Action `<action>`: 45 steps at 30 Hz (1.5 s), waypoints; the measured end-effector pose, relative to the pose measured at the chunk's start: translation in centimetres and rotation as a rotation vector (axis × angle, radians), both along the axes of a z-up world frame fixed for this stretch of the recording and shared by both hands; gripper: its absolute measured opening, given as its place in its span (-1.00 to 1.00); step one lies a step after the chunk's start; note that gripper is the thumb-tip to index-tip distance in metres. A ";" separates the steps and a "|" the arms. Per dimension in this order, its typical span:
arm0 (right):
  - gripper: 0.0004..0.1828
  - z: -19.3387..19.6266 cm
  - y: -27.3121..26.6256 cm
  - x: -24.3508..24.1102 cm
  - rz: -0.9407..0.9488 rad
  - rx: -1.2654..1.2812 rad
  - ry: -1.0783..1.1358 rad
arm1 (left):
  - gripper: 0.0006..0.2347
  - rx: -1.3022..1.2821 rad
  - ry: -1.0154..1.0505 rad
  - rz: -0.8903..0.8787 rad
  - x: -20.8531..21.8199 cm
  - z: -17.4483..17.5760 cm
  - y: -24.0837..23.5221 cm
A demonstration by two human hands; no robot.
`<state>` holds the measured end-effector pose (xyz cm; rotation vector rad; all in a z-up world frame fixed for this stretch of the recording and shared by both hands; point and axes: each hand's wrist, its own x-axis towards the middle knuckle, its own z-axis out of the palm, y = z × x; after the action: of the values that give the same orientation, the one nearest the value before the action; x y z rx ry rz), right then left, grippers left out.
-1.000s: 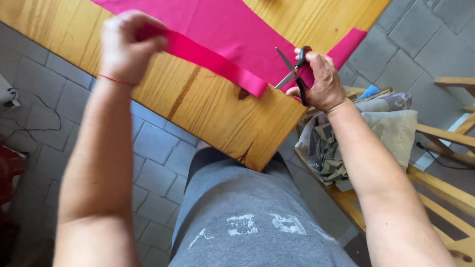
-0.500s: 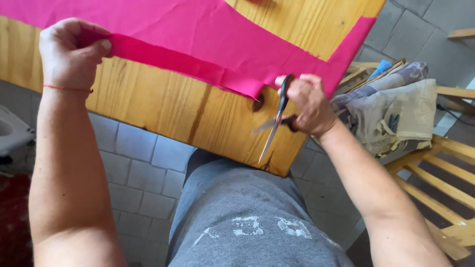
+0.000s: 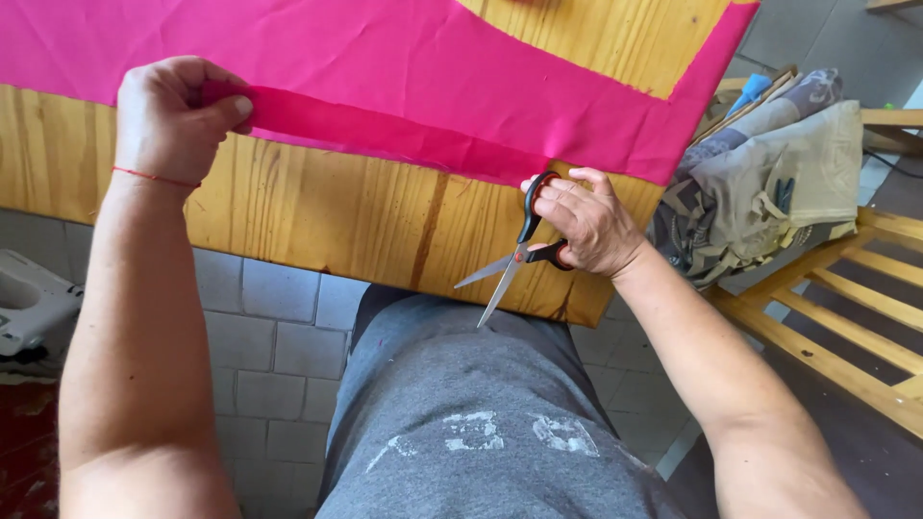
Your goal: The person cuts a piece of pink fabric on a wooden table using scissors. They hold the fabric with one hand and cut along its edge with the other, creating a long strip.
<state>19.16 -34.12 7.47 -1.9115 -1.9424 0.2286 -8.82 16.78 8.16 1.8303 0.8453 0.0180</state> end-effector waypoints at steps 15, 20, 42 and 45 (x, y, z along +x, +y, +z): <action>-0.30 -0.3 -0.6 -1.0 -0.063 0.020 0.040 | -0.91 -0.016 0.174 0.013 -0.4 -0.6 0.3; -0.31 -0.3 -0.2 -0.7 -0.063 -0.012 0.047 | -0.92 0.322 0.319 -0.145 -0.9 -3.8 1.2; -0.26 0.6 1.3 -0.8 -0.067 0.027 0.063 | -0.92 0.380 0.225 -0.003 -0.5 -6.3 1.2; -0.27 0.7 1.2 -0.9 -0.070 0.011 0.067 | -0.85 0.411 0.288 -0.018 -0.8 -6.8 1.2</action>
<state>18.30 -32.96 8.14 -1.9358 -1.8264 0.2577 -9.65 17.94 1.31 2.2627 1.0854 -0.0916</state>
